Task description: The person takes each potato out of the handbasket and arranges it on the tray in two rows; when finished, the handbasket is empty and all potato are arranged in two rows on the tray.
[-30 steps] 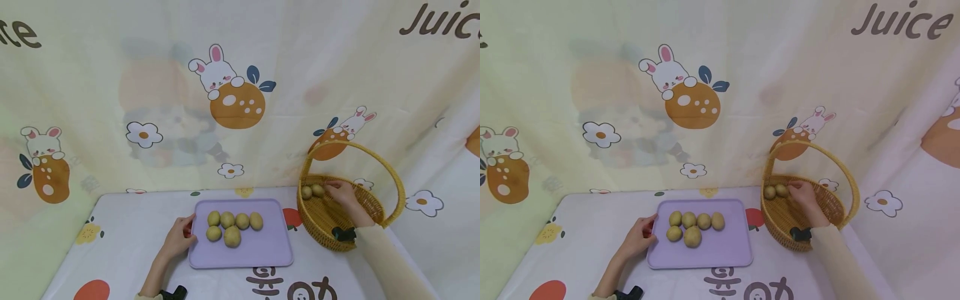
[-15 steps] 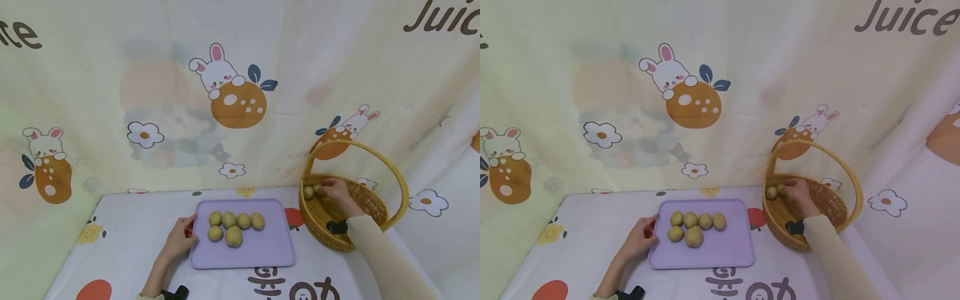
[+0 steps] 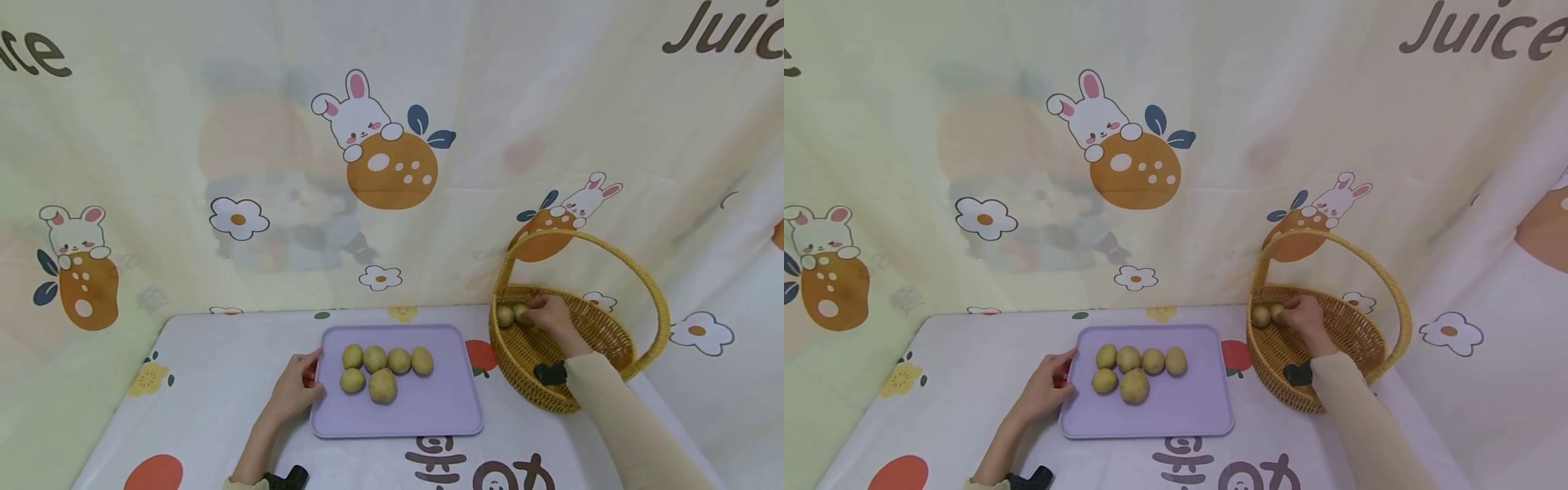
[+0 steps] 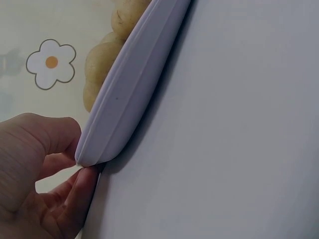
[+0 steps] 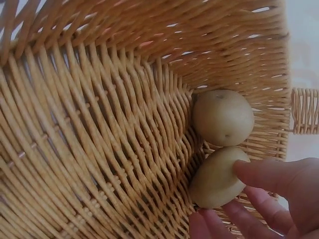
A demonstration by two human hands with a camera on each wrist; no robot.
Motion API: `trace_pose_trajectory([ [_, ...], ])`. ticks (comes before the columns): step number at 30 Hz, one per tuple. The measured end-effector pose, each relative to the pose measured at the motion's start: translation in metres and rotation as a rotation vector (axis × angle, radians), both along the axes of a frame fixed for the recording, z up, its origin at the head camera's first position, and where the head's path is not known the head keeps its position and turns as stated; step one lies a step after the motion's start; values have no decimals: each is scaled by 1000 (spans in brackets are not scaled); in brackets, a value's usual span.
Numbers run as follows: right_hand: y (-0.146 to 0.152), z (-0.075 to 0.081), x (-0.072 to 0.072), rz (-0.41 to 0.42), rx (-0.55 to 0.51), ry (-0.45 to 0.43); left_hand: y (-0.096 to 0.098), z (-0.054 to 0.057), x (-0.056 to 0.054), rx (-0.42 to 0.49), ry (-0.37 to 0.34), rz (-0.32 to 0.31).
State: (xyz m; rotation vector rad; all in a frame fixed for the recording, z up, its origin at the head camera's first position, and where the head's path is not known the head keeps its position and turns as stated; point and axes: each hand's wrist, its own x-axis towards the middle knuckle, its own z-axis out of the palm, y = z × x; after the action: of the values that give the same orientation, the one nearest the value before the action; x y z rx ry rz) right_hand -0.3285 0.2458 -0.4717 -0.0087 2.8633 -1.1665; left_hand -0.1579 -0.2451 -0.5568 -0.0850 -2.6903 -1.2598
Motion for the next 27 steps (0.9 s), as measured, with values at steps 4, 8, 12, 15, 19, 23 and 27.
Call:
trace_pose_trajectory([
  [4, 4, -1, 1, -3, -11, -45, 1, 0, -1, 9, -8, -2],
  [8, 5, 3, 5, 7, -52, -133, 2, 0, -1, 17, -1, -6],
  [12, 5, 7, 9, 7, -134, -202, 2, -1, -1, 15, -2, -8],
  [15, 6, 8, 12, 6, -179, -224, 2, -1, -1, 6, -5, -10],
  [19, 6, 11, 17, 22, -206, -229, 2, 0, -1, -9, -4, -6],
  [23, 3, 15, 22, 54, -204, -201, 2, 3, 0, -8, -3, -2],
  [27, 1, 20, 27, 89, -183, -193, 2, 4, 1, 26, 0, -6],
])
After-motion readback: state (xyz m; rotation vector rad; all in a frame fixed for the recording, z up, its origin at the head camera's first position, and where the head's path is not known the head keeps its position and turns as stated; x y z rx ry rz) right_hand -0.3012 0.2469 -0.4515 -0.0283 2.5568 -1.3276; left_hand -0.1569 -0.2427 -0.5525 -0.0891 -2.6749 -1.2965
